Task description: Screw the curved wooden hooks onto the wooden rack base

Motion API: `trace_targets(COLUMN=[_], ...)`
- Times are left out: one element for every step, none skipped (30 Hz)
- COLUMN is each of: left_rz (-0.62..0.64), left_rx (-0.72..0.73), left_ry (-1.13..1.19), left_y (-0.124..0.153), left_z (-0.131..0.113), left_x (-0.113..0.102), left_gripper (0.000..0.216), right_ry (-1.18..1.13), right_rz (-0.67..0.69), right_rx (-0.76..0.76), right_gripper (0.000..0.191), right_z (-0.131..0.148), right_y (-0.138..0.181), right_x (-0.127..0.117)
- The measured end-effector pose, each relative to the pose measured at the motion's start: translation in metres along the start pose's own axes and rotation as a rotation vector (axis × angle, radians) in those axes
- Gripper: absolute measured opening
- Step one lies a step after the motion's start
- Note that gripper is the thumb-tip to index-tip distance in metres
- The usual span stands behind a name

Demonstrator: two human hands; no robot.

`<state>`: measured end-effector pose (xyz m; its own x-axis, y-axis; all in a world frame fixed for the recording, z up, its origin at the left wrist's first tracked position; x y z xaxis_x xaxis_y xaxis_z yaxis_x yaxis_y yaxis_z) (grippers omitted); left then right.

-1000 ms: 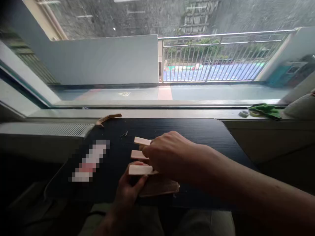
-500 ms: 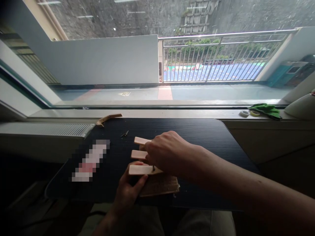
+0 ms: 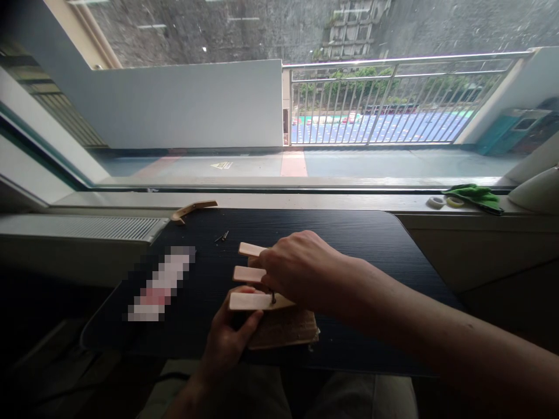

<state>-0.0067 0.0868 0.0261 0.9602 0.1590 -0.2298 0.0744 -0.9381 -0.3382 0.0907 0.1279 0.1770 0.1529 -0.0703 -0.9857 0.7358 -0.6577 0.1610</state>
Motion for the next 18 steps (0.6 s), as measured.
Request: trace_targets(left_rz=[0.006,0.008,0.008,0.005,0.000,-0.006,-0.009,-0.009,-0.007,-0.004,-0.003,-0.005,-0.008,-0.010,-0.011,-0.012,-0.011,-0.007], left_rx=[-0.001,-0.001,-0.001,-0.001,-0.002,-0.004,-0.007,-0.010,-0.013,-0.015,-0.016,-0.016,-0.014,-0.014,-0.015,-0.017,-0.019,-0.020], left_ry=[0.002,0.004,0.006,0.007,0.008,0.009,0.011,0.013,0.015,0.016,0.016,0.016,0.014,0.013,0.012,0.013,0.013,0.014], left_y=[0.000,0.000,-0.001,-0.001,-0.001,-0.001,-0.001,0.000,0.000,0.000,0.000,0.000,0.000,0.000,0.000,0.000,0.000,0.000], left_z=[0.000,0.000,0.000,0.000,0.000,0.000,0.000,0.000,0.001,0.001,0.001,0.001,0.001,0.001,0.001,0.001,0.001,0.000], left_x=[0.001,0.001,0.001,0.001,0.000,0.000,-0.001,-0.001,0.000,0.000,0.000,0.000,0.000,-0.001,-0.001,-0.001,-0.001,0.000], left_gripper=[0.028,0.028,0.028,0.029,0.029,0.029,0.030,0.030,0.030,0.030,0.030,0.030,0.030,0.030,0.030,0.029,0.029,0.028], right_ry=[0.014,0.021,0.021,0.016,0.005,-0.012,-0.030,-0.050,-0.069,-0.086,-0.099,-0.107,-0.109,-0.105,-0.097,-0.085,-0.070,-0.054], right_rz=[-0.008,-0.010,-0.004,0.010,0.024,0.038,0.053,0.068,0.083,0.094,0.102,0.108,0.108,0.102,0.094,0.079,0.062,0.040], right_rx=[0.012,0.016,0.022,0.029,0.030,0.021,0.008,-0.009,-0.028,-0.050,-0.067,-0.081,-0.089,-0.091,-0.089,-0.086,-0.082,-0.082], right_gripper=[0.015,0.015,0.016,0.016,0.016,0.015,0.013,0.011,0.010,0.011,0.013,0.013,0.013,0.013,0.013,0.013,0.014,0.016], right_z=[-0.001,-0.001,-0.001,-0.002,-0.001,0.000,0.002,0.003,0.005,0.007,0.008,0.010,0.010,0.010,0.010,0.010,0.010,0.010], right_y=[-0.001,-0.001,-0.002,-0.001,0.000,0.001,0.002,0.004,0.006,0.008,0.009,0.009,0.009,0.009,0.008,0.007,0.005,0.004], right_x=[0.001,0.001,0.001,0.001,0.000,-0.001,-0.003,-0.004,-0.005,-0.005,-0.005,-0.005,-0.004,-0.003,-0.001,-0.001,0.000,0.001])
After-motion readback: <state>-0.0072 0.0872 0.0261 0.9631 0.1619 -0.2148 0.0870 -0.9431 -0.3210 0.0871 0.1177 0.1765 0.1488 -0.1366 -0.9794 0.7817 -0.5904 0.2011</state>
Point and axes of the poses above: each hand's wrist, its own y-axis away from the middle knuckle, its own x-axis out of the palm, z = x × y, the point moved 9 cm from there along -y, towards the middle knuckle, and after that the axes turned 5 degrees about x, right-handed, at the moved point
